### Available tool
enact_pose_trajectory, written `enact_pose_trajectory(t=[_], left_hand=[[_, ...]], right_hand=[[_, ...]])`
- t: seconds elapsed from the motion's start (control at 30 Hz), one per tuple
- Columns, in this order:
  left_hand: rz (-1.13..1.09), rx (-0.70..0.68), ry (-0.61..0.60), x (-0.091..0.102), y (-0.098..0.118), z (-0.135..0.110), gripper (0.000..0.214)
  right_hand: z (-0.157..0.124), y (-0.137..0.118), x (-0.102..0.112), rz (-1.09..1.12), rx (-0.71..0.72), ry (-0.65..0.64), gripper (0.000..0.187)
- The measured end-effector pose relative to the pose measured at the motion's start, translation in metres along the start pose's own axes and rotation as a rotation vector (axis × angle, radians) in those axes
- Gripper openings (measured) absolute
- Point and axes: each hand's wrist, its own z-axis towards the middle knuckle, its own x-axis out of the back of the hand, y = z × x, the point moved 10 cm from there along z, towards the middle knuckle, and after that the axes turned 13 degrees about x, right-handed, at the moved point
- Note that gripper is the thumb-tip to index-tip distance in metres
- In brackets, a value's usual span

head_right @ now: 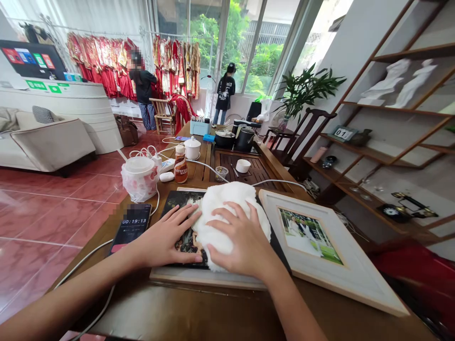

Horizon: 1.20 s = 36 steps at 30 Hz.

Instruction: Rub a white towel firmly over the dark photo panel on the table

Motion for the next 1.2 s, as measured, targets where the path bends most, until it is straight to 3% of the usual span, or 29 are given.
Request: enact_pose_trajectory(t=[0.17,0.5,0.6,0.8,0.9,1.2], left_hand=[[0.004,-0.012,0.010,0.002,0.001,-0.001,0.098],[-0.001,0.003,-0.011,-0.001,-0.002,-0.001,0.101],[-0.005,0.002,-0.007,0.000,-0.002,-0.001,0.101],[-0.003,-0.004,-0.002,0.001,0.000,-0.001,0.099],[-0.001,-0.018,0.015,0.002,0.002,-0.002,0.092],[0.004,0.012,-0.019,-0.001,-0.003,-0.002,0.100]], right_hand=[[0.003,-0.009,-0.003,0.074,0.035,-0.014,0.031],[-0.026,0.058,0.005,-0.227,-0.172,0.020,0.032],[-0.022,0.050,0.006,-0.254,-0.144,0.023,0.032],[0.000,-0.005,-0.001,-0.044,0.019,0.013,0.035],[0.005,-0.019,-0.004,0.029,0.060,-0.001,0.034],[-0.011,0.029,0.002,-0.131,-0.085,0.019,0.034]])
